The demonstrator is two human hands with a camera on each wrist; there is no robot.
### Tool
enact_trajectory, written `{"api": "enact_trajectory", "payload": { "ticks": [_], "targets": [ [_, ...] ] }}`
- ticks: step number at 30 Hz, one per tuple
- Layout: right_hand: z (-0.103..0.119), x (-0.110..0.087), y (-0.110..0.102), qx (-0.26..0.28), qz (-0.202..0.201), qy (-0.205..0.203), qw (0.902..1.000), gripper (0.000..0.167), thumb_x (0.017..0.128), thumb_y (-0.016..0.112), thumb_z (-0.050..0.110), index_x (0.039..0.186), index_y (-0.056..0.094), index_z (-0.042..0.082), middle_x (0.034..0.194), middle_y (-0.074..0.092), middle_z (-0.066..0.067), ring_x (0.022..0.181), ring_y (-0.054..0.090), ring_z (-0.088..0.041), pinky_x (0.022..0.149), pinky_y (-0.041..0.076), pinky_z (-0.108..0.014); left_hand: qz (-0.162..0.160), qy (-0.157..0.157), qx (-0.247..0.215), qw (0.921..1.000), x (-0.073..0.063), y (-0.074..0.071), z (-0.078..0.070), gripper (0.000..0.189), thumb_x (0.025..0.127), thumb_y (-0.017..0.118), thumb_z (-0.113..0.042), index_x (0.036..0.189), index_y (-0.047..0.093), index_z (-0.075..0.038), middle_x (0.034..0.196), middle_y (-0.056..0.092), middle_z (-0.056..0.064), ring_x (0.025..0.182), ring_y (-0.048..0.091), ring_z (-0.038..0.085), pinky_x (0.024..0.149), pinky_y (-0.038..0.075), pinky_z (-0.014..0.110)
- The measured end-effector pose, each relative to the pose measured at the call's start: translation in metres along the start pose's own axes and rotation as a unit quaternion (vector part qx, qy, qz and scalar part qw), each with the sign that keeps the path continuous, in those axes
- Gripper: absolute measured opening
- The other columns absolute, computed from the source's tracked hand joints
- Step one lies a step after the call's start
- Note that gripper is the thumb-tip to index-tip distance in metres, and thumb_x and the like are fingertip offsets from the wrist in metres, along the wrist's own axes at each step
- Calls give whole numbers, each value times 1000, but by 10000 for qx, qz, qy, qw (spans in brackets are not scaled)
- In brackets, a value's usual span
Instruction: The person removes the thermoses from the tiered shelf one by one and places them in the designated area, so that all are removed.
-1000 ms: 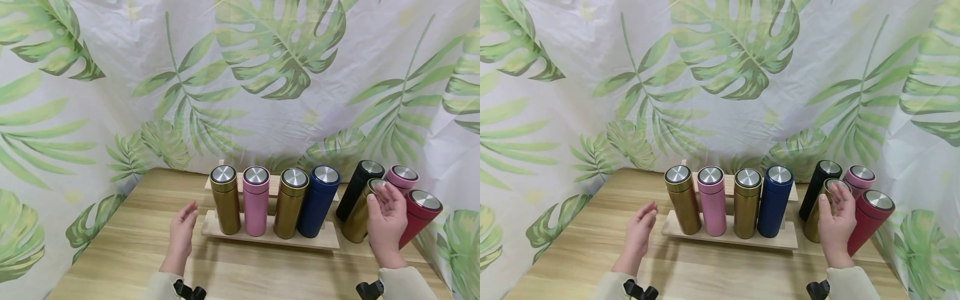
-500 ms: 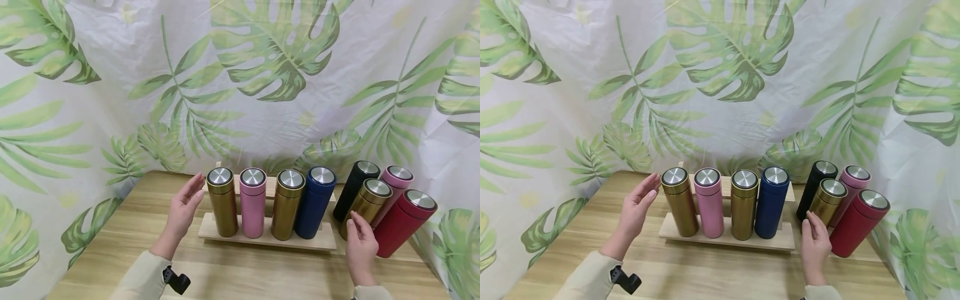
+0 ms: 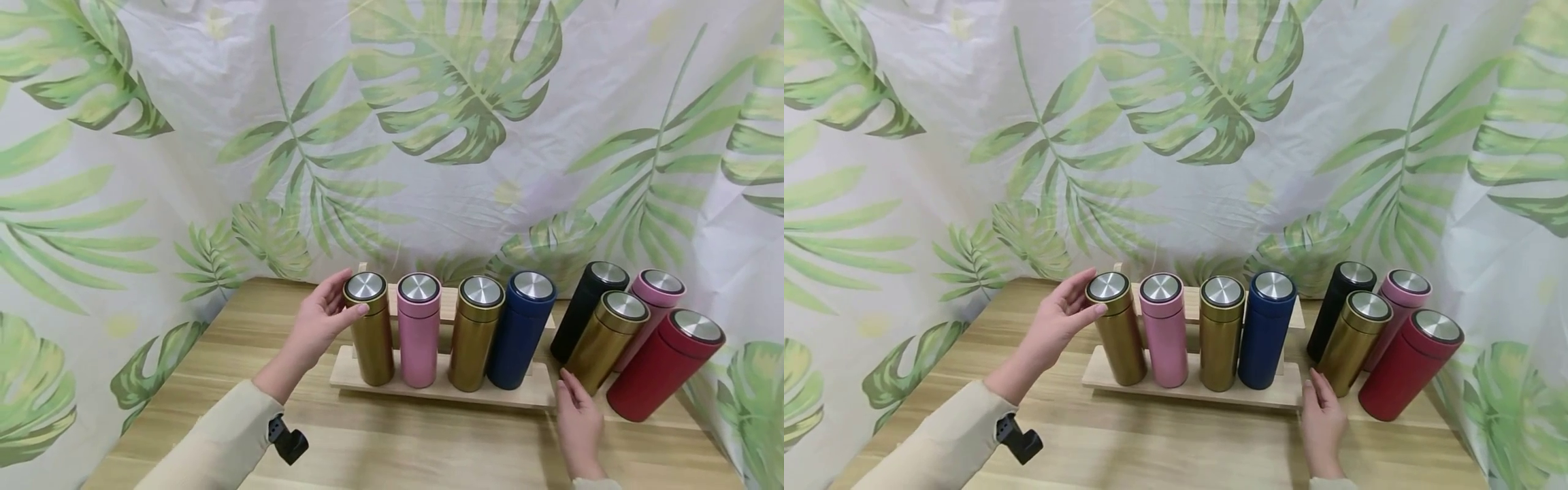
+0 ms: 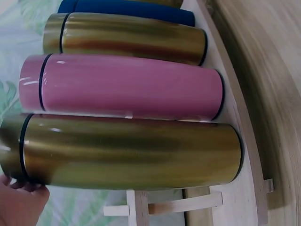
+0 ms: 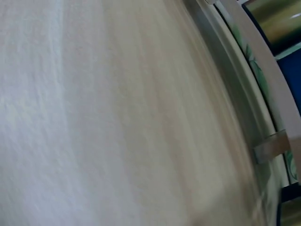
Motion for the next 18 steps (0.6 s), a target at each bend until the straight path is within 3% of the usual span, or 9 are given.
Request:
{"api": "enact_trajectory", "payload": {
  "ticks": [2, 7, 12, 14, 15, 18],
  "targets": [
    [-1, 0, 3, -59, -2, 20, 10000, 34, 92, 56, 23, 119, 62, 2, 108, 60, 14, 83, 42, 26, 71, 36, 3, -43, -87, 103, 9999, 3, 2, -1, 68, 81, 69, -6, 140, 34, -4, 142, 39, 15, 132, 36, 25, 108, 32, 36],
    [-2, -2, 8, 41, -27, 15, 10000, 32, 91, 58, 20, 115, 64, -2, 85, 52, 34, 75, 44, 26, 66, 38, 3, -101, -219, 547, 9982, 9, 5, -8, 75, 77, 73, -5, 140, 34, -1, 140, 41, 17, 130, 39, 26, 108, 33, 36],
    [-5, -3, 10, 31, 21, 124, 9999, 34, 90, 58, 21, 114, 64, -2, 93, 55, 32, 78, 44, 27, 69, 37, 3, 31, -194, 909, 9957, 13, 6, -13, 78, 74, 76, -6, 139, 34, 3, 137, 44, 18, 128, 42, 28, 105, 37, 35],
    [-7, -3, 11, -81, 65, 162, 9998, 35, 90, 59, 22, 114, 64, -3, 105, 61, 21, 79, 43, 28, 71, 37, 4, 47, -201, 1028, 9945, 13, 6, -14, 79, 73, 77, -7, 139, 34, 2, 137, 44, 18, 128, 42, 28, 106, 37, 35],
    [-9, -4, 11, -116, 106, 192, 9997, 34, 90, 59, 22, 114, 64, -2, 105, 61, 22, 80, 42, 29, 71, 36, 4, 51, -197, 1080, 9939, 13, 6, -15, 80, 73, 77, -7, 139, 34, 1, 137, 44, 17, 128, 42, 27, 106, 36, 35],
    [-13, -5, 12, -235, 191, 205, 9993, 34, 90, 60, 22, 114, 64, -1, 112, 64, 4, 82, 41, 29, 72, 36, 4, 34, -204, 1185, 9927, 12, 7, -16, 80, 72, 78, -8, 139, 35, 0, 136, 46, 17, 127, 42, 27, 106, 37, 35]
  ]
}}
Point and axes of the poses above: each hand's wrist, its own x-axis towards the middle knuckle, its own y-axis out of the palm, z = x × y, the point moved 5 cm from there along x, towards the middle knuckle
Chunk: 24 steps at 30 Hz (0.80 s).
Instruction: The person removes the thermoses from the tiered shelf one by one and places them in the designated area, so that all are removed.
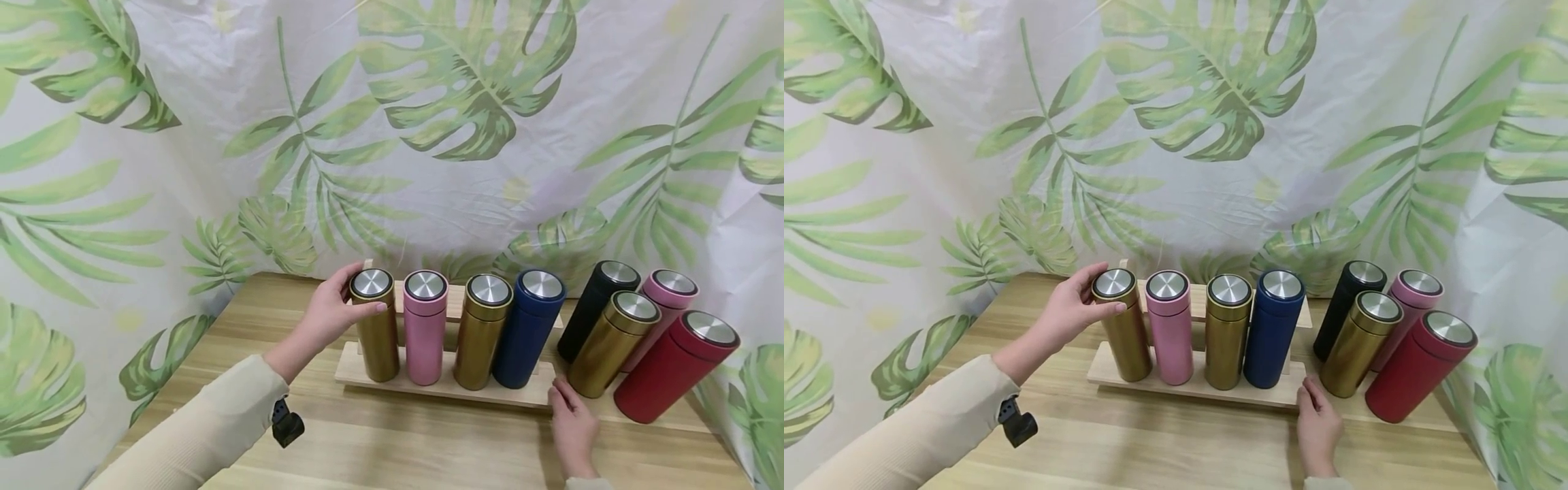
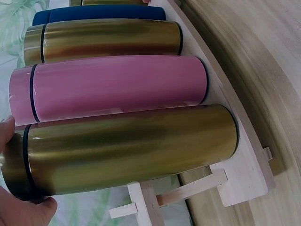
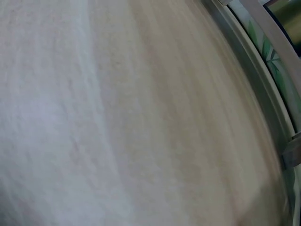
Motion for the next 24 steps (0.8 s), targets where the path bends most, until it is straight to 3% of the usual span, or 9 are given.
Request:
{"api": "enact_trajectory", "payload": {
  "ticks": [1, 6, 9, 13, 16, 19, 24],
  "targets": [
    [-1, -1, 0, -10, 14, -17, 10000, 34, 90, 60, 22, 114, 64, -1, 114, 63, 4, 84, 41, 29, 73, 35, 4, -6, 0, 20, 10000, 0, 0, -1, 80, 72, 78, -9, 138, 36, 0, 135, 47, 16, 127, 43, 27, 106, 37, 35],
    [-3, -2, 1, 122, -28, -107, 9999, 32, 90, 60, 22, 112, 66, 0, 91, 50, 40, 86, 40, 28, 75, 33, 5, -130, -4, 169, 9998, -1, -1, -1, 77, 71, 80, -11, 136, 41, -2, 132, 51, 16, 122, 48, 26, 101, 42, 34],
    [-4, -2, 2, 98, -55, -131, 9999, 32, 90, 60, 23, 112, 66, 0, 86, 45, 44, 86, 39, 28, 76, 32, 6, -262, 21, 388, 9989, 0, -3, 0, 76, 70, 81, -15, 135, 45, -2, 129, 53, 17, 118, 52, 25, 97, 45, 35],
    [-3, -3, 2, -35, -95, -145, 9998, 32, 90, 59, 23, 112, 66, 1, 99, 53, 33, 87, 39, 27, 76, 31, 7, -355, 85, 392, 9986, 1, -5, 1, 76, 68, 82, -16, 134, 46, -2, 128, 54, 17, 115, 54, 24, 95, 47, 34],
    [-2, -4, 3, -176, -98, -215, 9996, 32, 91, 58, 23, 112, 66, 1, 116, 60, 9, 87, 38, 28, 76, 30, 8, -418, 35, 235, 9988, -1, -7, 2, 76, 68, 82, -14, 134, 47, -2, 129, 54, 16, 115, 54, 22, 95, 47, 32],
    [-4, -4, 3, -274, -58, -365, 9989, 33, 92, 57, 23, 114, 64, -1, 120, 58, -14, 89, 37, 29, 78, 30, 8, -484, -47, 217, 9986, -4, -11, 3, 76, 68, 82, -14, 134, 47, -2, 129, 54, 15, 115, 54, 21, 95, 47, 30],
    [-7, -4, 4, -229, -39, -192, 9995, 38, 93, 55, 28, 117, 62, 0, 123, 56, -15, 94, 37, 26, 80, 30, 8, -515, 10, 252, 9984, -11, -19, 1, 75, 67, 82, -14, 132, 48, -1, 127, 56, 16, 113, 56, 19, 92, 48, 27]
  ]
}}
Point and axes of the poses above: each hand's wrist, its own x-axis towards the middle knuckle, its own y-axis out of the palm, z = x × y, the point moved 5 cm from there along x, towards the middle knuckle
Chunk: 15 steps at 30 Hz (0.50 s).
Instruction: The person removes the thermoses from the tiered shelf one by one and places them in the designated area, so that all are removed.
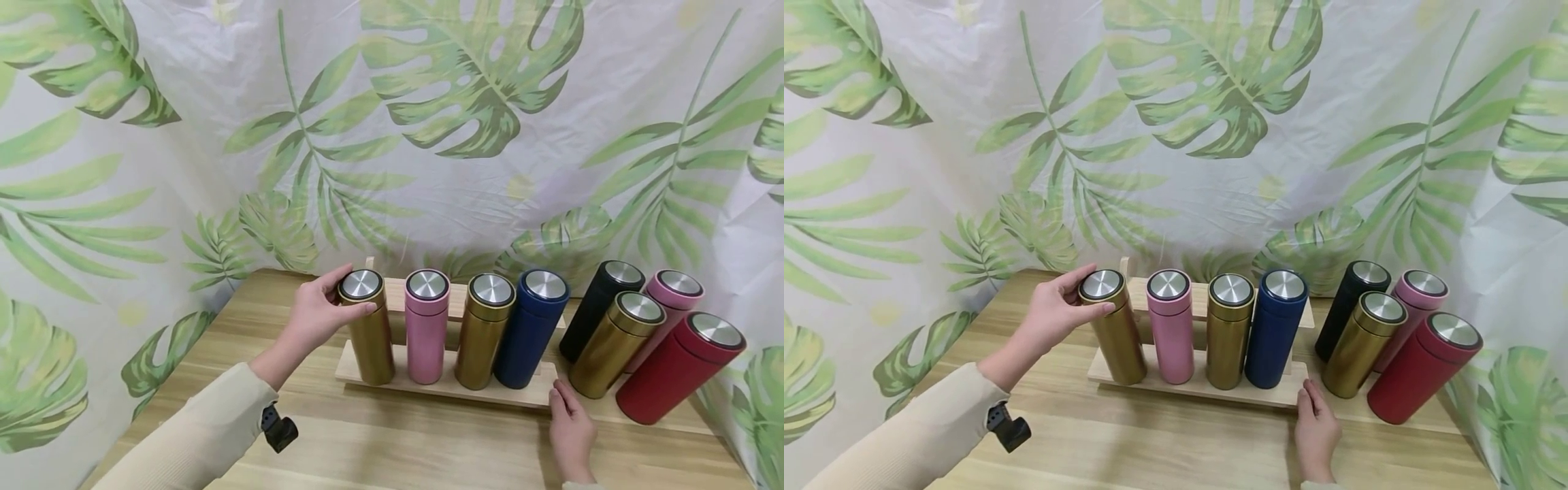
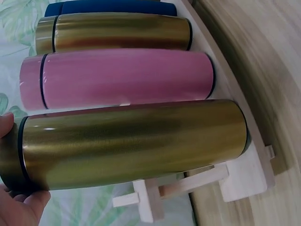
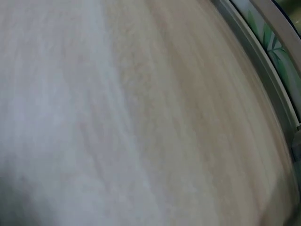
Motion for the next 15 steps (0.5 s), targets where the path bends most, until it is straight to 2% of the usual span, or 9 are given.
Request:
{"api": "enact_trajectory", "payload": {
  "ticks": [5, 8, 11, 13, 15],
  "targets": [
    [-1, -1, 1, 14, 30, 182, 9998, 39, 93, 55, 31, 118, 63, 3, 123, 57, -9, 96, 38, 24, 80, 30, 7, -164, 173, 91, 9997, -3, -13, -3, 75, 67, 82, -13, 131, 48, 2, 126, 55, 19, 112, 56, 21, 88, 49, 21],
    [-2, -2, 1, 78, 83, 202, 9997, 39, 93, 55, 32, 119, 62, 3, 117, 60, 13, 95, 37, 25, 79, 30, 7, -347, 168, 183, 9991, -4, -20, -2, 75, 68, 82, -16, 132, 48, 1, 129, 53, 18, 111, 56, 21, 83, 48, 14],
    [-3, -2, 0, 208, 138, 236, 9994, 40, 93, 54, 32, 120, 61, 3, 99, 53, 38, 95, 37, 25, 78, 29, 8, -583, 124, 306, 9977, -7, -27, -1, 74, 70, 82, -21, 132, 49, -1, 128, 54, 17, 108, 57, 20, 77, 47, 8],
    [-3, -3, -1, 285, 177, 271, 9991, 40, 93, 54, 32, 121, 61, 4, 88, 46, 45, 95, 37, 25, 77, 30, 7, -746, 123, 434, 9962, -9, -31, 0, 72, 70, 81, -23, 132, 50, -2, 127, 55, 17, 105, 58, 20, 73, 46, 6],
    [-3, -3, 0, 305, 187, 282, 9990, 40, 93, 54, 32, 121, 61, 4, 85, 45, 47, 94, 38, 25, 77, 30, 7, -889, 141, 554, 9944, -11, -36, 1, 71, 70, 81, -23, 131, 51, -2, 124, 57, 17, 103, 59, 20, 71, 45, 5]
  ]
}}
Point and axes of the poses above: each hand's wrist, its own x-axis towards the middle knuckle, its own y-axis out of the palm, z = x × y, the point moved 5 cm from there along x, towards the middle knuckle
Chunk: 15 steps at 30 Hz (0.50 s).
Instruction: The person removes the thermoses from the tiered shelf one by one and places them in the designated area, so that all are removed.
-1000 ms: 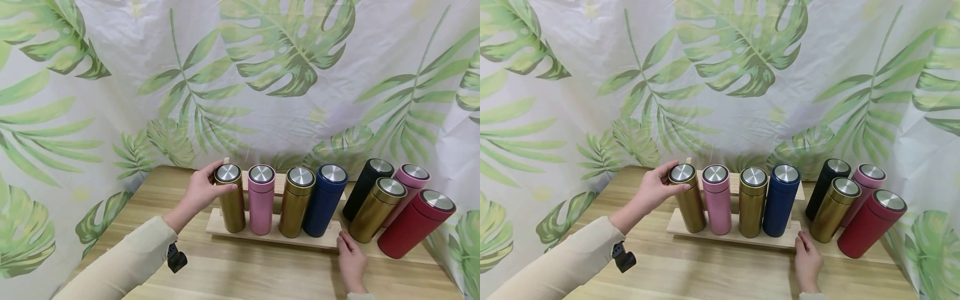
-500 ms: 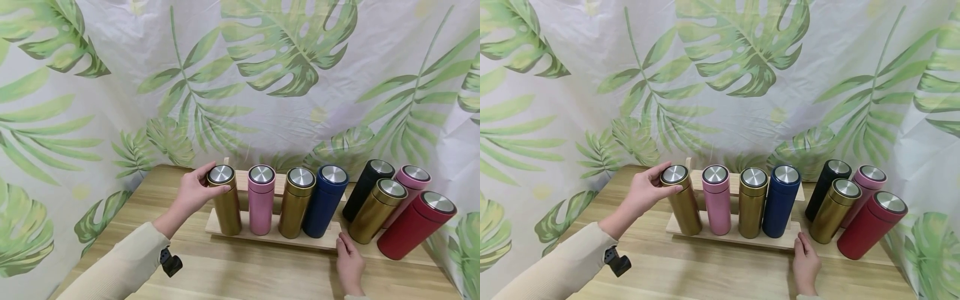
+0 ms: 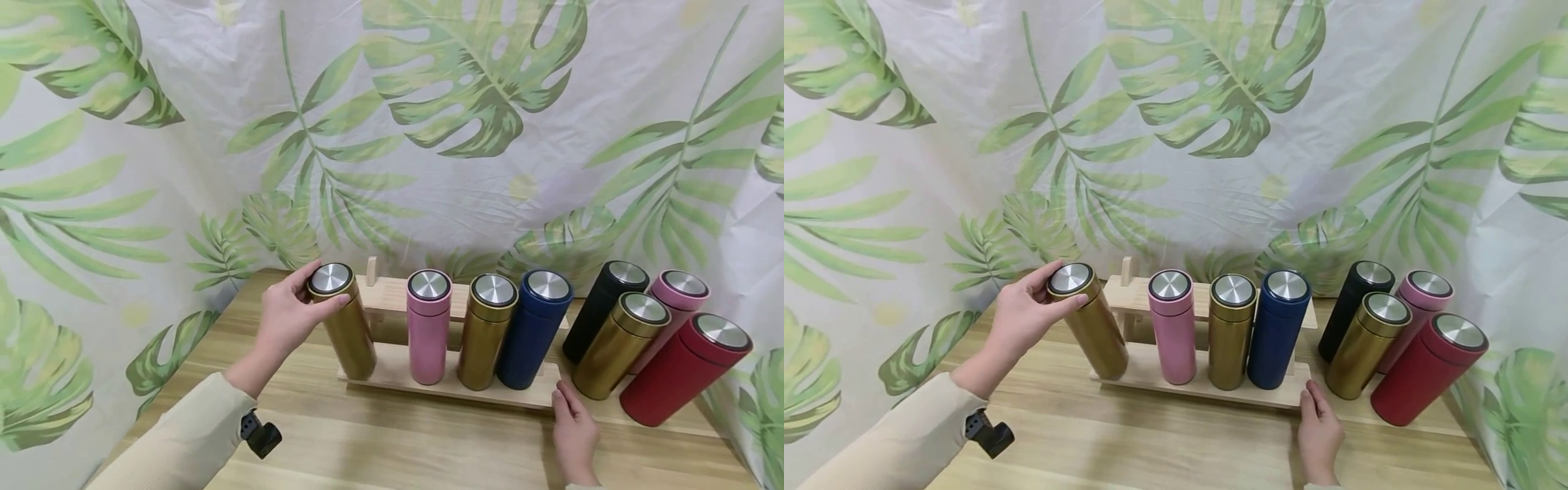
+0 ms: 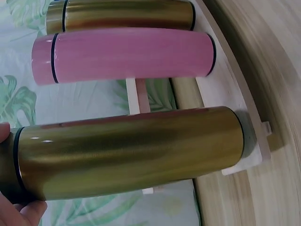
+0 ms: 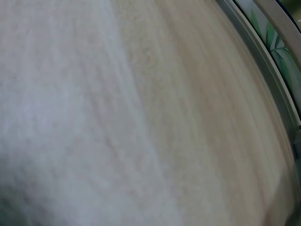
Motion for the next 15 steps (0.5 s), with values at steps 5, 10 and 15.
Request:
{"api": "enact_trajectory", "payload": {
  "ticks": [5, 10, 15],
  "targets": [
    [0, 0, 0, -6, 21, -10, 10000, 40, 92, 56, 32, 120, 61, 3, 83, 45, 47, 91, 38, 27, 76, 30, 7, -252, 127, 453, 9986, 1, -13, 4, 71, 70, 81, -26, 130, 52, -2, 122, 58, 18, 99, 60, 19, 69, 44, 3],
    [0, 0, 1, -18, 9, -53, 10000, 41, 92, 56, 32, 119, 62, 2, 83, 45, 47, 91, 38, 27, 75, 31, 7, -630, 130, 928, 9936, 4, -26, 8, 71, 69, 81, -32, 128, 54, -3, 116, 62, 19, 88, 59, 19, 61, 41, 5],
    [-1, 1, -1, -132, -71, -54, 9999, 41, 92, 56, 34, 119, 63, 3, 95, 54, 36, 97, 41, 22, 76, 31, 7, -897, -147, 993, 9909, 13, -30, 23, 72, 70, 80, -33, 131, 53, -7, 119, 61, 18, 95, 60, 22, 65, 41, 8]
  ]
}}
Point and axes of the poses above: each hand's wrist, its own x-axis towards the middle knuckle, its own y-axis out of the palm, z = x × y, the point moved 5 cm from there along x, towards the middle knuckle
